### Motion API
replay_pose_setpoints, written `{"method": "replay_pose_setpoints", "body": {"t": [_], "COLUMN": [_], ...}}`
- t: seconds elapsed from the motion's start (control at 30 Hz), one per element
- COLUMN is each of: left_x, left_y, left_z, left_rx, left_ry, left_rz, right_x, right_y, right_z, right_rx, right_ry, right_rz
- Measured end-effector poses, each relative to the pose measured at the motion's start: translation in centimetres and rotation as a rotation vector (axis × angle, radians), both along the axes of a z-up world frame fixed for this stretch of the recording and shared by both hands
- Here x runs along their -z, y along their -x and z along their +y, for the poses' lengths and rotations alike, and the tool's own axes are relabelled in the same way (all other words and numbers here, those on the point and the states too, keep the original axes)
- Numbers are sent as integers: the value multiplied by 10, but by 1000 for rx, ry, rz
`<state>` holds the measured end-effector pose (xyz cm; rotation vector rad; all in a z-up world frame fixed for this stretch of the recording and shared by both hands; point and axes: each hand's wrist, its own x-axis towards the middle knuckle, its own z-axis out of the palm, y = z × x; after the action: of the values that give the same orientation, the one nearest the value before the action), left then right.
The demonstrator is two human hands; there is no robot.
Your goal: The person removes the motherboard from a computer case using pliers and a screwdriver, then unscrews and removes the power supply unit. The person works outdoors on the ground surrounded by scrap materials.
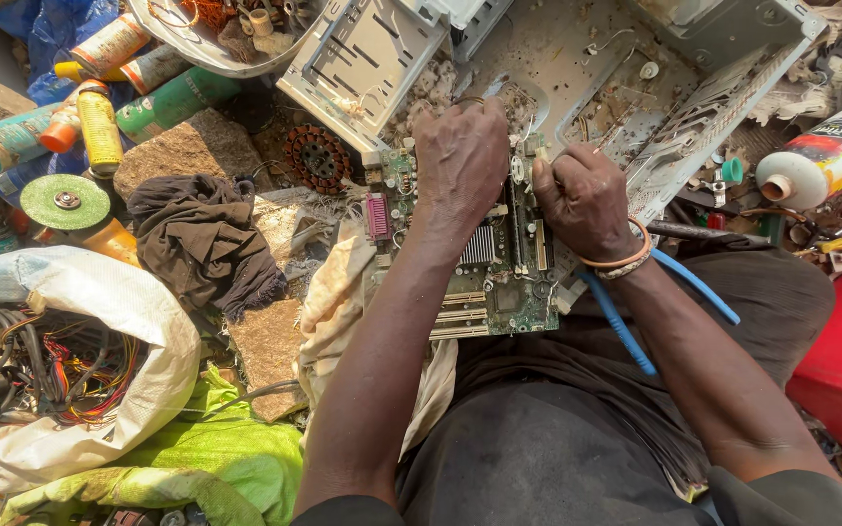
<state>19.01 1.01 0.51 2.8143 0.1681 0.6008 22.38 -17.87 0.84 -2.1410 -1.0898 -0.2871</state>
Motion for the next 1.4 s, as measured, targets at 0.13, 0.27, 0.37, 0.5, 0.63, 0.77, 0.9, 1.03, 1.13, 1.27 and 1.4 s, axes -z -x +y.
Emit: {"method": "replay_pose_setpoints", "body": {"t": [0.13, 0.27, 0.37, 0.5, 0.63, 0.77, 0.9, 1.03, 1.13, 1.27, 1.4], "left_x": [4, -3, 0, 0, -4, 0, 0, 0, -3, -4, -4], "left_y": [5, -5, 3, 3, -13, -7, -7, -4, -6, -4, -1], "left_z": [-5, 1, -1, 0, -2, -4, -4, -2, 0, -4, -3], "left_rx": [46, 83, 123, 121, 55, 27, 25, 92, 97, 95, 97], "left_ry": [57, 35, 34, 0, 25, 27, 28, 29, 33, 52, 6], "left_rz": [15, 33, 57, 49, 60, 111, 132, 142, 100, 190, 132], "right_x": [-15, -25, -21, -20, -28, -26, -22, -14, -10, -7, -8], "right_y": [1, -3, 2, -7, -10, 6, 4, -7, -8, 13, 15], "right_z": [-8, -18, -21, -12, -10, -13, -18, -17, -16, -24, -24], "right_rx": [13, -86, -11, 29, -46, -88, -138, -19, 11, 13, -46], "right_ry": [190, 236, 308, 359, 249, 172, 167, 309, 350, 271, 223], "right_rz": [191, 203, 320, 508, 368, 209, 136, 235, 258, 219, 140]}}
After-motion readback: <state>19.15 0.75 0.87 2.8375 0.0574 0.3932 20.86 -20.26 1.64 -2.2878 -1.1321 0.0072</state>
